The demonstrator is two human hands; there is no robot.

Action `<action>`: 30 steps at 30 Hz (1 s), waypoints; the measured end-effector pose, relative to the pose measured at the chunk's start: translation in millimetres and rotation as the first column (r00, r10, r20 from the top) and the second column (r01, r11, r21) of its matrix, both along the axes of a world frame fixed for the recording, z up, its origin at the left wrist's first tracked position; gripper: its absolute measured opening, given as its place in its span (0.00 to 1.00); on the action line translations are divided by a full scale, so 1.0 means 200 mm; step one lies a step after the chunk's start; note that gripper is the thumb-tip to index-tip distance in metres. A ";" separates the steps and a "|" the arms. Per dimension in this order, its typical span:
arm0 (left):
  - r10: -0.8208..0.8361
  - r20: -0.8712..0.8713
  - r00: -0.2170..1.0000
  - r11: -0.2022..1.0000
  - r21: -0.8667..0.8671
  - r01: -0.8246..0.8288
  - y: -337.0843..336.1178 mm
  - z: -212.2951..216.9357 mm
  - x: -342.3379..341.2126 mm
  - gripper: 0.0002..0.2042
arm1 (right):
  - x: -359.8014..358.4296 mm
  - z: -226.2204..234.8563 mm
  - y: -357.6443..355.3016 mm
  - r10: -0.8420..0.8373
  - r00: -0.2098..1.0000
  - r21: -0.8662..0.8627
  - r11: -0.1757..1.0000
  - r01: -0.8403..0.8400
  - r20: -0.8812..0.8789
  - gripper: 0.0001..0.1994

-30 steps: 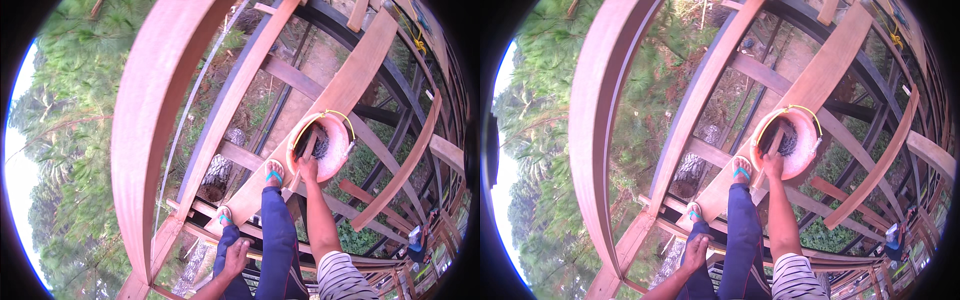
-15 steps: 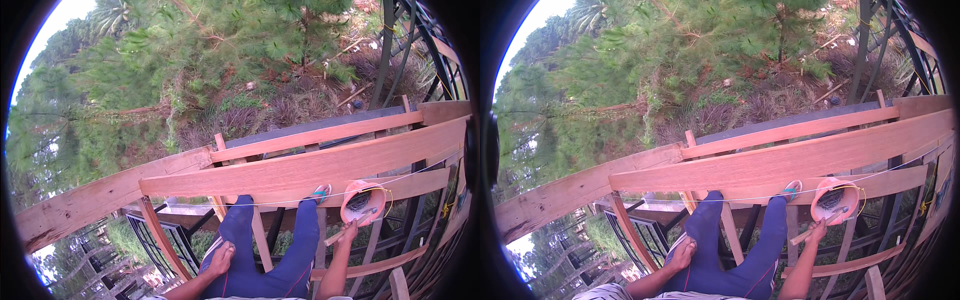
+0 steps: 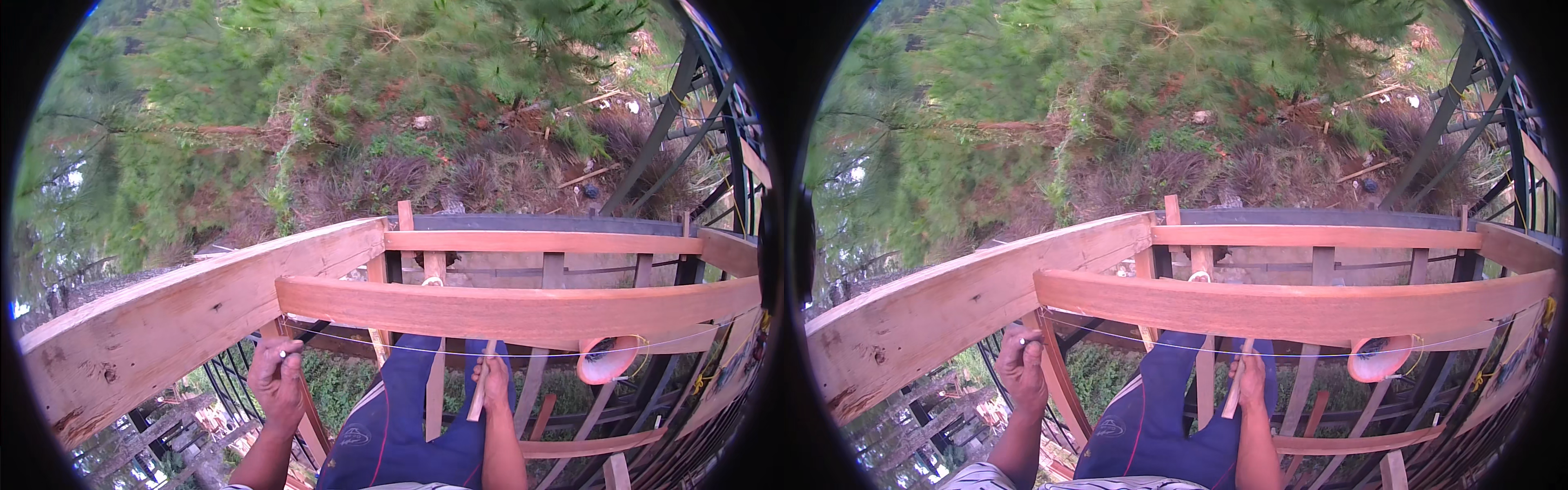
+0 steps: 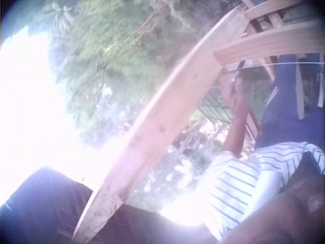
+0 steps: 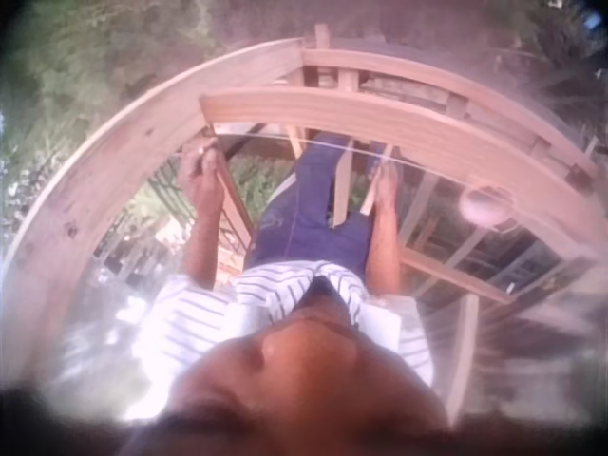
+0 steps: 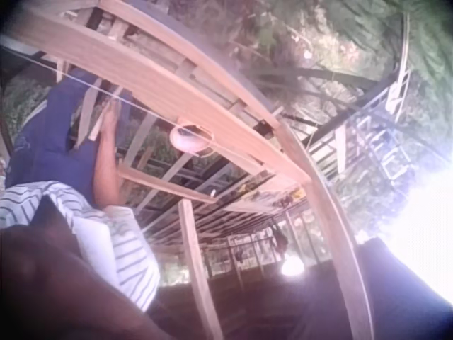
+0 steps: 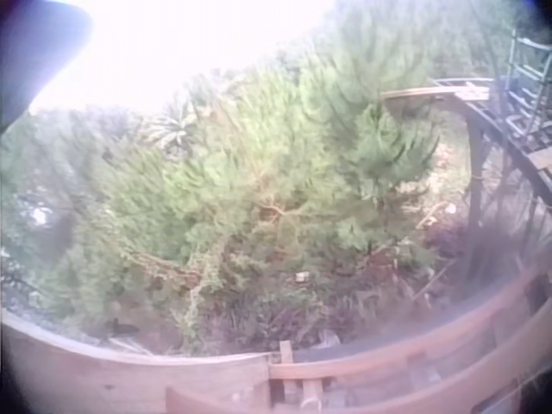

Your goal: The person assembles a curved wooden railing by positioning a plank, checking alignment with a spirit level, and hammering nails into the wood. The person repeatedly retrieves nails from a bucket and secures the plank to the frame.

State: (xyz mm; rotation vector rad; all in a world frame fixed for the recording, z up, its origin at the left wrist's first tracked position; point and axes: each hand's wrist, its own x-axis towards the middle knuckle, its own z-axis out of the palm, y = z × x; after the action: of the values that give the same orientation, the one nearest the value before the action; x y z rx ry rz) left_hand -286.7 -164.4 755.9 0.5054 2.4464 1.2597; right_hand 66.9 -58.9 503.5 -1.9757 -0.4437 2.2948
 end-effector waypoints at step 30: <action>-0.575 0.586 0.572 0.234 -0.552 0.801 0.34 -4.55 -1.31 0.13 | -1.28 -1.87 -0.20 0.524 0.829 0.024 0.843 -0.538 0.197 0.39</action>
State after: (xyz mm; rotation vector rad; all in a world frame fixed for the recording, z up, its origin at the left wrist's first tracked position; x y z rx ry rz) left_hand -548.2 -96.5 -153.3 0.9319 1.8162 -0.1930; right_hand -188.7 -99.1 129.3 -2.2519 -1.2272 2.3192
